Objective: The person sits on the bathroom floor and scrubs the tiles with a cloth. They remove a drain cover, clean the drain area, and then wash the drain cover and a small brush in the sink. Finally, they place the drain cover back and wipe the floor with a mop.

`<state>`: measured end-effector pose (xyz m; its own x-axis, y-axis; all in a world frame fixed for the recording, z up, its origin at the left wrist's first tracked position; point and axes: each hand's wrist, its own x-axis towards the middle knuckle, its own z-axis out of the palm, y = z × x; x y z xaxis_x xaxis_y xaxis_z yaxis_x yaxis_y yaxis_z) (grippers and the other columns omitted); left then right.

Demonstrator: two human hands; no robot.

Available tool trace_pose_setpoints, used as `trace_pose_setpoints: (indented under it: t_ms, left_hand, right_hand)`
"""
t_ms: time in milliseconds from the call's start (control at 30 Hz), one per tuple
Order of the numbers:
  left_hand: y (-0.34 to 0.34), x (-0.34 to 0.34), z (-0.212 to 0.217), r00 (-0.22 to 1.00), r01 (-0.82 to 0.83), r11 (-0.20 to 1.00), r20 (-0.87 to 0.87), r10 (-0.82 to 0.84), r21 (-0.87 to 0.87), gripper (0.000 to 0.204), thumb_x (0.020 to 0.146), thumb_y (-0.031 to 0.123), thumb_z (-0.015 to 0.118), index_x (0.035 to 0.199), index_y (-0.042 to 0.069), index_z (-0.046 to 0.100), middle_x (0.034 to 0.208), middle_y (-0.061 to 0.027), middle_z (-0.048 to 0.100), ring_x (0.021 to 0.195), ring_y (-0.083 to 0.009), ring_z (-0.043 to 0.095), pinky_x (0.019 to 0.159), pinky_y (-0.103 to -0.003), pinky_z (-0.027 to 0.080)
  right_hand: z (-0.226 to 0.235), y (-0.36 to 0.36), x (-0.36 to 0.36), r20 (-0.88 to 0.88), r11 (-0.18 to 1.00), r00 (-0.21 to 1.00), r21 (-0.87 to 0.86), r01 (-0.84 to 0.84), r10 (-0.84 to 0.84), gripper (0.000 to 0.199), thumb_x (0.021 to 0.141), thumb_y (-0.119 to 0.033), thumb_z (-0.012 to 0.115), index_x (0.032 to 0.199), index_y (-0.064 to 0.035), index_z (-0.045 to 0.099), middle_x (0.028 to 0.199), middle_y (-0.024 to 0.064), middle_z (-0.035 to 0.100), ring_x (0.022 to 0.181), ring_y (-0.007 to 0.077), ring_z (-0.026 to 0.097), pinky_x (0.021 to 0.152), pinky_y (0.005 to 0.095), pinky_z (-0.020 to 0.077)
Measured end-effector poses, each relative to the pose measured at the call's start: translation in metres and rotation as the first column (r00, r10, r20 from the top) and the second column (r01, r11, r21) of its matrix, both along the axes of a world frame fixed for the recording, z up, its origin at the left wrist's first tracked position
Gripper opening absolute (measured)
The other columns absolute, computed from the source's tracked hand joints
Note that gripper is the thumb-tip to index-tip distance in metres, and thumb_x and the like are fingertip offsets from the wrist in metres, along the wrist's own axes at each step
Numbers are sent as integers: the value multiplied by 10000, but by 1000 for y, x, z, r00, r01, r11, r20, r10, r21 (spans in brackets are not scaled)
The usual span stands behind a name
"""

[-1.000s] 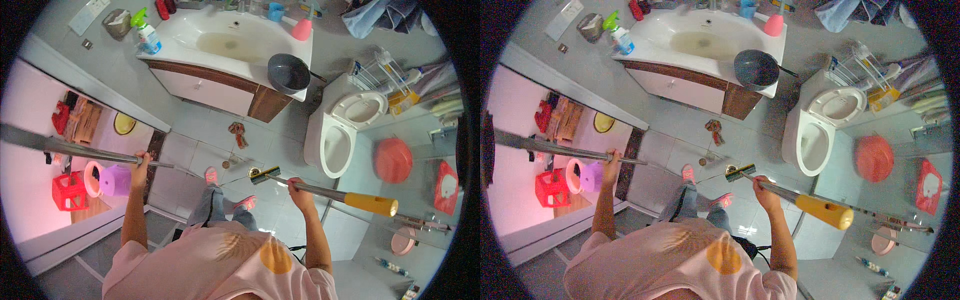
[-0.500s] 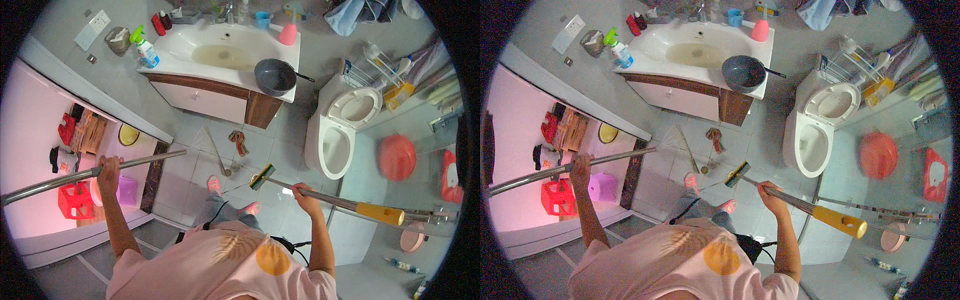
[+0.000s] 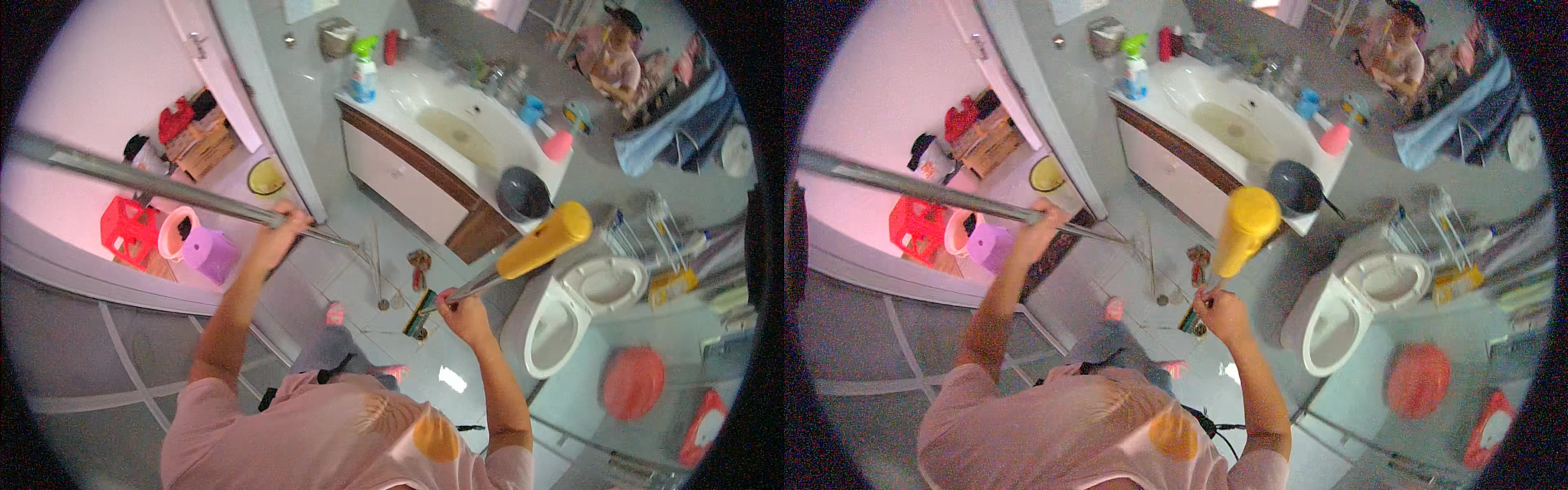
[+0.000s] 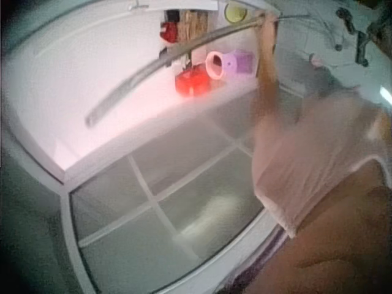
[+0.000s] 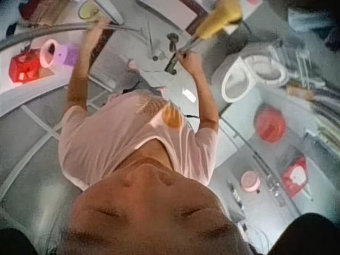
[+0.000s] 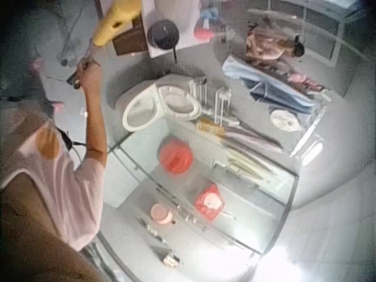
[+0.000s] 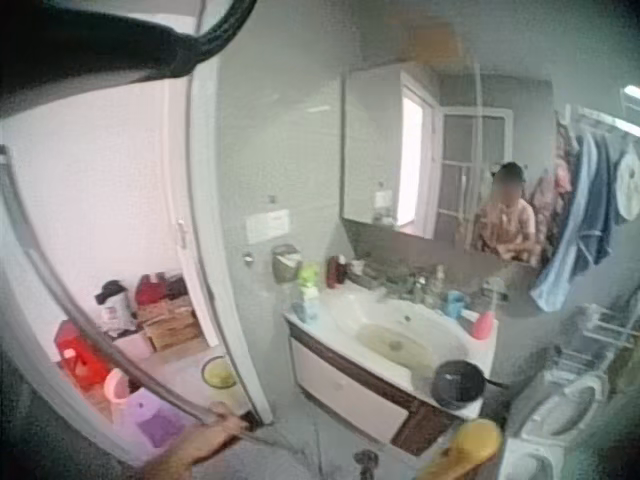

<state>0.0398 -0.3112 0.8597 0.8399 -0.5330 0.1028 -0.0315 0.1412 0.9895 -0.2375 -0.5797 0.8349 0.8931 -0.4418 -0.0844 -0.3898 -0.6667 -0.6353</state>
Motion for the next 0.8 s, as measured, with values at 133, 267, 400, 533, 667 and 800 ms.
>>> trace_pose_setpoints:
  t_ms: [133, 267, 400, 533, 667, 800]
  left_hand:
    - [-2, 17, -41, 989, -82, 981, 135, 58, 175, 180, 781, 190, 637, 720, 68, 519, 679, 20, 499, 666, -78, 477, 601, -235, 390]
    - [10, 63, -109, 998, 56, 980, -6, -56, 189, 140, 732, 128, 626, 795, 73, 514, 716, 20, 498, 710, -71, 475, 619, -240, 394]
    - [44, 99, -127, 966, 236, 934, -167, -196, 270, 202, 712, 83, 603, 882, 61, 497, 768, 4, 509, 751, -87, 474, 668, -263, 407]
    - [82, 122, -144, 960, 267, 905, -12, -279, 331, 258, 684, 70, 591, 920, 32, 494, 799, -26, 514, 767, -138, 485, 696, -298, 411]
    - [119, 145, -153, 961, 257, 914, 18, -277, 312, 237, 663, 76, 578, 870, 18, 478, 742, -87, 533, 728, -205, 504, 651, -351, 400]
    - [159, 166, -168, 976, 174, 910, 60, -211, 376, 185, 652, 30, 545, 824, 19, 476, 723, -163, 522, 720, -284, 517, 630, -374, 395]
  right_hand:
    - [3, 51, 68, 20, 982, 990, -137, -133, 137, 255, 763, -302, 612, 717, -54, 650, 709, 178, 595, 618, 345, 593, 586, 433, 481]
    - [-34, 93, 139, 74, 964, 967, -131, -232, 243, 209, 745, -286, 628, 784, -81, 642, 744, 174, 575, 664, 333, 596, 606, 419, 485]
    - [-23, 151, 214, 54, 966, 965, -29, -256, 258, 288, 730, -211, 641, 980, -79, 585, 703, 101, 570, 643, 283, 572, 584, 380, 457]
    - [-19, 195, 273, 77, 946, 943, -20, -324, 325, 502, 723, -158, 646, 1191, -98, 478, 673, 56, 560, 619, 236, 554, 591, 347, 444]
    - [-15, 231, 328, 129, 884, 875, -43, -465, 467, 522, 737, -129, 639, 1225, -98, 457, 676, 50, 544, 640, 196, 537, 608, 325, 435]
    - [-16, 269, 375, 182, 787, 772, -12, -617, 609, 446, 767, -212, 631, 1182, -114, 499, 755, 93, 556, 727, 296, 545, 691, 413, 430]
